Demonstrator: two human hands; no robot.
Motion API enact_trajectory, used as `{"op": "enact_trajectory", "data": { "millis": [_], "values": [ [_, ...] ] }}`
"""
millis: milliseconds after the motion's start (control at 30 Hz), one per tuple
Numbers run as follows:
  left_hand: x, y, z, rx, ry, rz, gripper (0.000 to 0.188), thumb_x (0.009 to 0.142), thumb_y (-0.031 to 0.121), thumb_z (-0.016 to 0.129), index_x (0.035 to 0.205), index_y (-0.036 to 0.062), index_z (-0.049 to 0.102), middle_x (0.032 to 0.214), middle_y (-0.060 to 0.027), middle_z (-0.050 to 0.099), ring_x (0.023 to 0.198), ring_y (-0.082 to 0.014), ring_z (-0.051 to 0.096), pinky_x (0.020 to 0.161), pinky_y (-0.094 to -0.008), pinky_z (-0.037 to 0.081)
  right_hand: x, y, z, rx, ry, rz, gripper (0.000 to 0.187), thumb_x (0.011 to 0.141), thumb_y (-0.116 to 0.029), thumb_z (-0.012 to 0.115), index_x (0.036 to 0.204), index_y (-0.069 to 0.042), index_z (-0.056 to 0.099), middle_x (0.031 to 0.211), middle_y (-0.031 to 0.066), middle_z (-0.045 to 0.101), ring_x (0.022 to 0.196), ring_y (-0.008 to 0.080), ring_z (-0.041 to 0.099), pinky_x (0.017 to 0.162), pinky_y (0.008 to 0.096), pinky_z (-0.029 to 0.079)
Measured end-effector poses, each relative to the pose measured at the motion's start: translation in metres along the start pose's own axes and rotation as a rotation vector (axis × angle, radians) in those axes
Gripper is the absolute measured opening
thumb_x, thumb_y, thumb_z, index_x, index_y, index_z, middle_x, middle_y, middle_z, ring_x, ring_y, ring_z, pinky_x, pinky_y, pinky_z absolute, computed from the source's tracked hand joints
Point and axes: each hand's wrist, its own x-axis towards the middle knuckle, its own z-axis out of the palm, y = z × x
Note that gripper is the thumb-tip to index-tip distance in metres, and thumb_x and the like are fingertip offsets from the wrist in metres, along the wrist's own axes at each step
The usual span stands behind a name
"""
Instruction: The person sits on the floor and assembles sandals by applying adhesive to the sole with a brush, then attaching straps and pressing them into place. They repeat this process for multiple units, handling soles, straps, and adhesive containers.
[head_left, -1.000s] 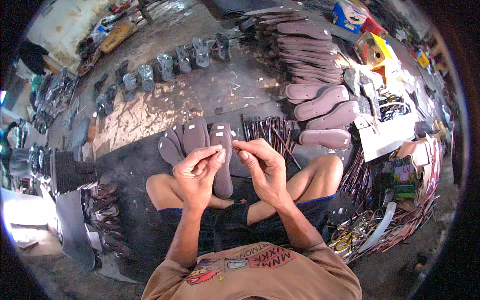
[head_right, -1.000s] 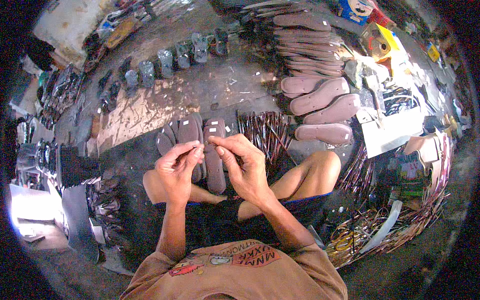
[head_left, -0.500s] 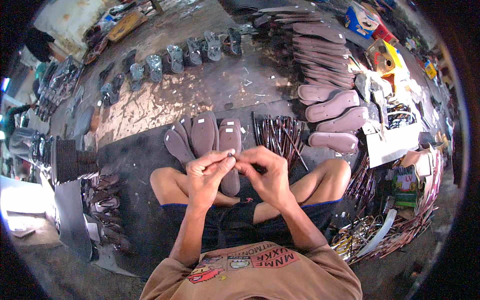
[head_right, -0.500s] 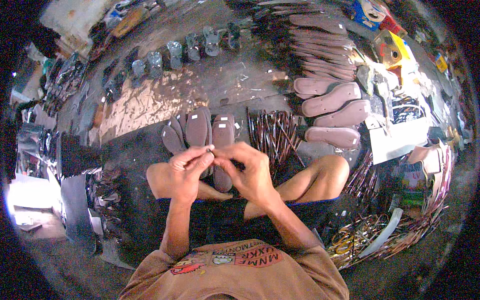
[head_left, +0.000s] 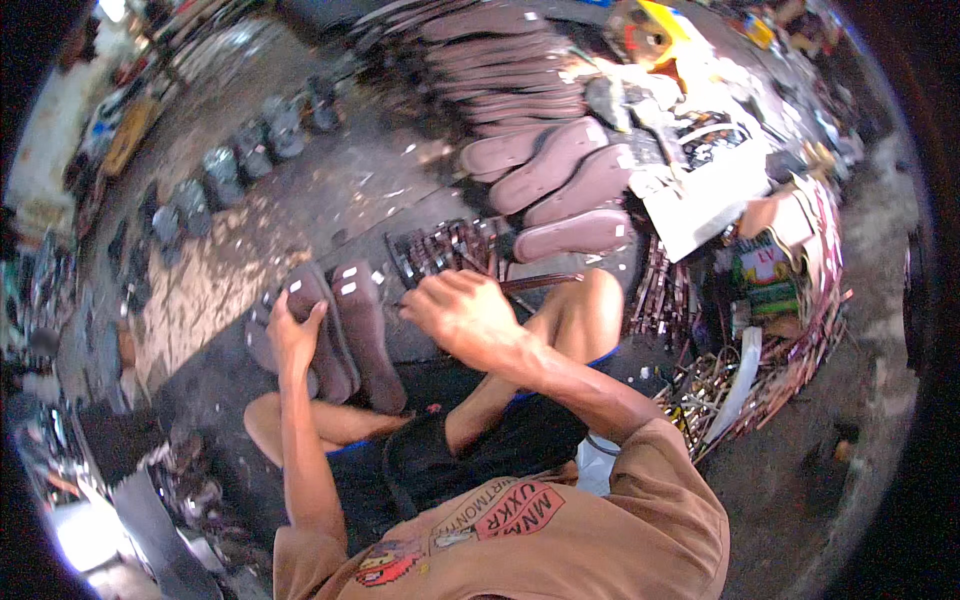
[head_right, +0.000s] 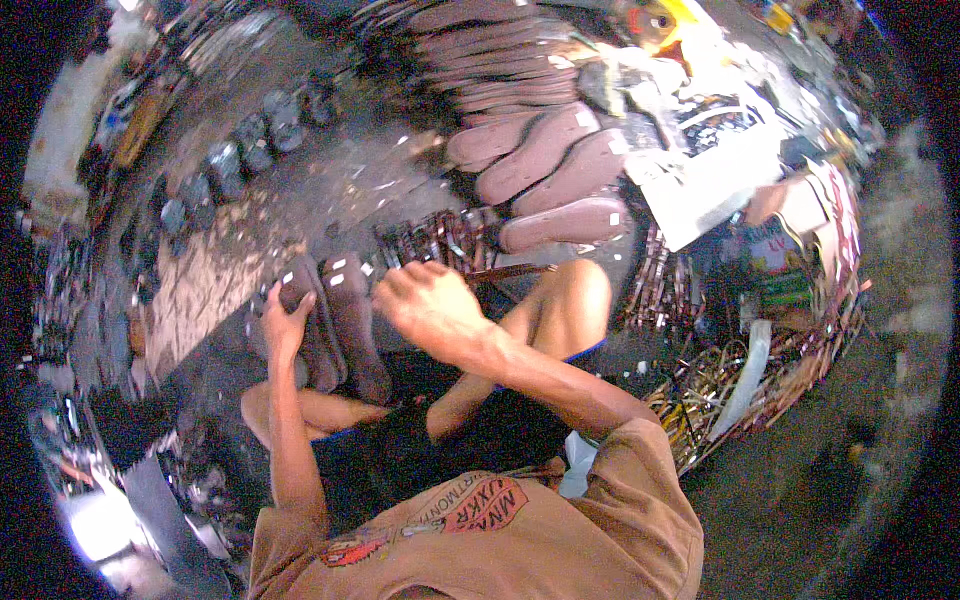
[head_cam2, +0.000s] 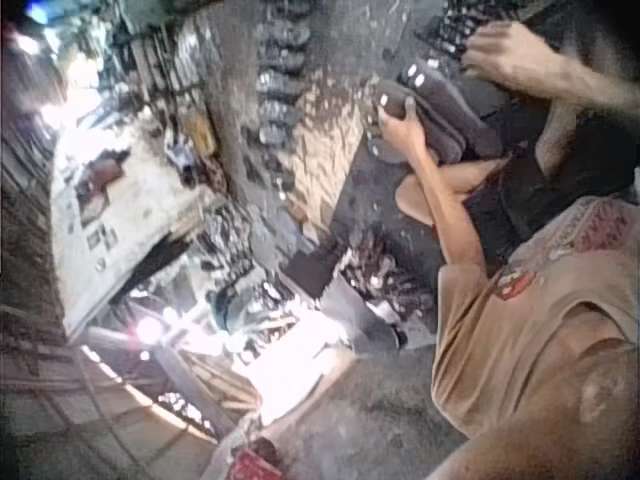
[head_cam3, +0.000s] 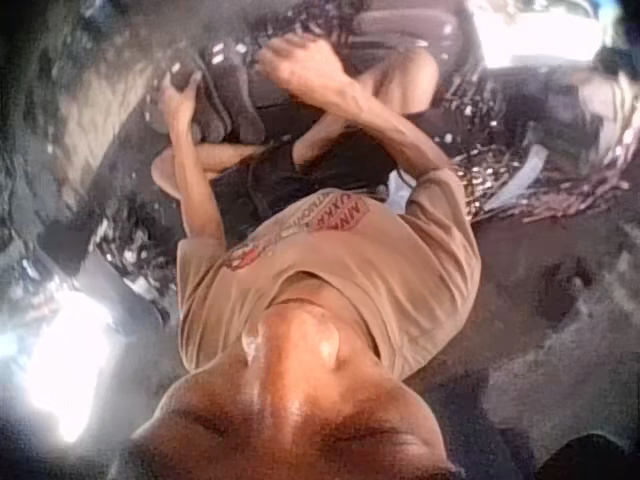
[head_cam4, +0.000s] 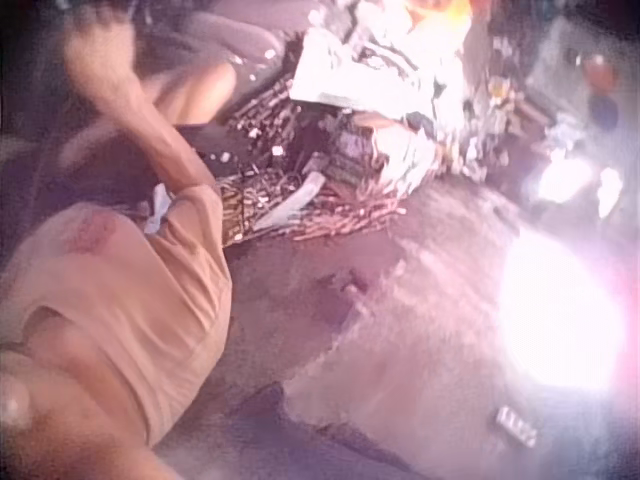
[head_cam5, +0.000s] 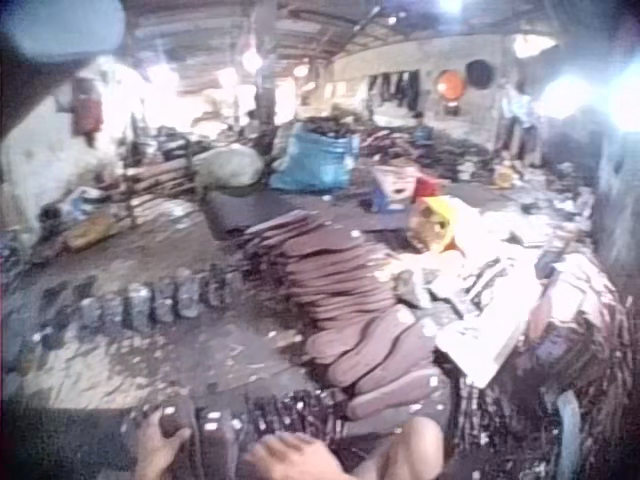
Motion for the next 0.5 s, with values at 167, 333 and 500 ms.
{"op": "enact_trajectory", "data": {
  "millis": [167, 333, 500],
  "values": [
    [-0.01, 0.037, -0.003, 0.094, 0.05, 0.063, 0.097, 0.079, 0.039, 0.094, 0.156, 0.002, 0.049, 0.14, -0.026, 0.062, 0.133, -0.0454, 0.058, 0.112, -0.0529, 0.048, -0.005, 0.005, -0.002, -0.104, -0.045, -0.026, 0.018, 0.098, -0.029, 0.07, 0.101, -0.011, 0.066, 0.093, 0.0033, 0.06, 0.093, 0.0229, 0.066, 0.081, 0.0385, 0.055],
    [-0.031, 0.023, -0.013, -0.096, 0.246, 0.273, 0.092, 0.079, 0.018, 0.095, 0.157, 0.0054, 0.048, 0.14, -0.0236, 0.057, 0.127, -0.0414, 0.06, 0.108, -0.0527, 0.049, -0.004, -0.006, -0.008, -0.047, 0.021, -0.054, 0.02, 0.095, -0.028, 0.073, 0.103, -0.01, 0.066, 0.094, 0.0054, 0.062, 0.093, 0.0252, 0.068, 0.078, 0.0399, 0.056],
    [-0.077, 0.118, -0.059, -0.975, -0.005, 0.162, 0.053, 0.097, 0.013, 0.082, 0.146, 0.0038, 0.063, 0.121, -0.0101, 0.071, 0.097, -0.0146, 0.068, 0.076, -0.0277, 0.058, 0.015, -0.028, -0.016, 0.576, 0.306, 0.341, 0.017, 0.1, -0.016, 0.077, 0.107, -0.001, 0.078, 0.089, 0.0116, 0.075, 0.077, 0.0211, 0.074, 0.07, 0.0331, 0.06]
  ]
}}
